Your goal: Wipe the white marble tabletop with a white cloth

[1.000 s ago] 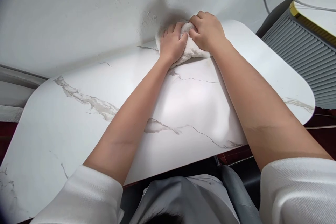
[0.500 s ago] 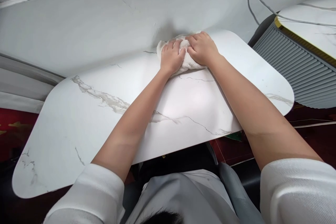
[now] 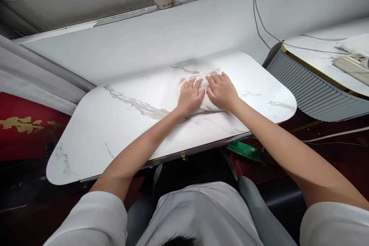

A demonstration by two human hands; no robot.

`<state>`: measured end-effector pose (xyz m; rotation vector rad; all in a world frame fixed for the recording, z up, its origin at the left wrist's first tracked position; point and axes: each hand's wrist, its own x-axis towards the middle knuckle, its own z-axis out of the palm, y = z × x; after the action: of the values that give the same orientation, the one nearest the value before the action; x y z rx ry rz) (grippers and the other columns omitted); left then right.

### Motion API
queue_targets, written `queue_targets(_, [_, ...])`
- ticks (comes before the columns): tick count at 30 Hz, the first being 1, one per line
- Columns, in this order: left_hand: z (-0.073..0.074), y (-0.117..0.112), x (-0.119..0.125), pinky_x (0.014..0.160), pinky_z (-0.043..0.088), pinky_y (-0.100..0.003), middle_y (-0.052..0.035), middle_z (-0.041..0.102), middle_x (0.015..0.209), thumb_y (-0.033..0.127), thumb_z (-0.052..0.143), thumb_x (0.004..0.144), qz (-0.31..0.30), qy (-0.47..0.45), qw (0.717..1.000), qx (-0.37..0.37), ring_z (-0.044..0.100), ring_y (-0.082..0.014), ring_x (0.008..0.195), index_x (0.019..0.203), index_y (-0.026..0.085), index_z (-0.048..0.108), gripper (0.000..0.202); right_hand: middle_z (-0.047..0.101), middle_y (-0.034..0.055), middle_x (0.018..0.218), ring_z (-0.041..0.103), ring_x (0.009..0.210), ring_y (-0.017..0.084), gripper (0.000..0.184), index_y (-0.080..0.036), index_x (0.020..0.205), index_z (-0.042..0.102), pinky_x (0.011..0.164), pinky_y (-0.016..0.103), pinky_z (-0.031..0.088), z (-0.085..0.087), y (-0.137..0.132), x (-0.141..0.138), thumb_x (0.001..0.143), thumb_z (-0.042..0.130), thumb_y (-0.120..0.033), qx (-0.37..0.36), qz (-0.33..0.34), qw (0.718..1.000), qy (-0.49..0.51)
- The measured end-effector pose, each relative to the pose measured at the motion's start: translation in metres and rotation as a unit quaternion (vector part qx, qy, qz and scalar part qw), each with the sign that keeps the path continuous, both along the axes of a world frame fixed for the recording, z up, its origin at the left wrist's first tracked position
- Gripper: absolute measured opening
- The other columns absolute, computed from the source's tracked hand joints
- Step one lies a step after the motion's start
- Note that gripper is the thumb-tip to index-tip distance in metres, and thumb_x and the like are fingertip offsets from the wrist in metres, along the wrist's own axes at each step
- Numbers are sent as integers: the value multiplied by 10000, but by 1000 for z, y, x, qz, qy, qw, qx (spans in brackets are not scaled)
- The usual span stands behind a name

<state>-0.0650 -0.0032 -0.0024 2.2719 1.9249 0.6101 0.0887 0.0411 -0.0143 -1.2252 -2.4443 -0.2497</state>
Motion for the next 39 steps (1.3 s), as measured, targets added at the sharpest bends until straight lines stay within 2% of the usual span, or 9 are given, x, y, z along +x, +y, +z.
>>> queue_targets(11, [1, -79, -5, 1262, 193, -442, -151, 408, 1558, 346, 379, 1010, -30, 17, 999, -8, 338, -252, 1472, 1472, 148, 445, 507, 557, 183, 1378, 490, 1299, 326, 538, -60, 1377, 532, 1166, 520, 316, 5, -89, -2, 945, 304, -286, -8, -12, 1000, -10])
queue_targets(16, [3, -102, -13, 1266, 194, -441, -141, 412, 1560, 352, 397, 1000, -23, 11, 1000, -16, 343, -245, 1474, 1461, 178, 454, 496, 549, 174, 1395, 487, 1318, 332, 541, -112, 1412, 516, 1162, 543, 327, 8, -111, -9, 957, 296, -304, -13, -2, 1000, -13])
queue_targets(20, [10, -110, -18, 1268, 186, -436, -154, 340, 1600, 335, 404, 994, -28, 7, 999, -43, 257, -261, 1512, 1474, 150, 442, 515, 506, 222, 1428, 456, 1356, 356, 581, -32, 1428, 496, 1161, 542, 328, 8, -118, -17, 955, 288, -298, -15, -8, 999, -36])
queue_targets(23, [16, -105, -22, 1254, 226, -448, -142, 360, 1592, 300, 418, 978, -29, 3, 997, -66, 274, -266, 1506, 1446, 167, 471, 490, 482, 262, 1433, 446, 1362, 382, 597, 10, 1425, 488, 1137, 553, 344, 8, -115, -24, 951, 289, -293, -15, -17, 998, -54])
queue_targets(27, [15, -83, -32, 1246, 242, -437, -113, 422, 1562, 269, 392, 979, -14, -5, 998, -62, 322, -239, 1488, 1411, 198, 499, 450, 499, 279, 1407, 464, 1344, 378, 600, 35, 1409, 494, 1132, 528, 349, 8, -97, -38, 946, 291, -288, -20, -22, 998, -61])
queue_targets(33, [4, -36, -57, 1245, 219, -411, -100, 483, 1515, 283, 391, 992, 20, -27, 999, -28, 381, -221, 1448, 1408, 183, 506, 443, 526, 216, 1402, 462, 1326, 335, 538, -31, 1369, 528, 1133, 496, 332, 11, -43, -64, 937, 305, -263, -38, 17, 999, -34])
queue_targets(39, [0, 15, -80, 1220, 256, -387, -61, 585, 1406, 266, 421, 978, 65, -61, 996, 12, 480, -208, 1353, 1317, 253, 564, 368, 572, 171, 1337, 512, 1209, 331, 503, -87, 1341, 553, 1100, 484, 340, 8, 17, -91, 933, 309, -254, -56, 34, 998, -11])
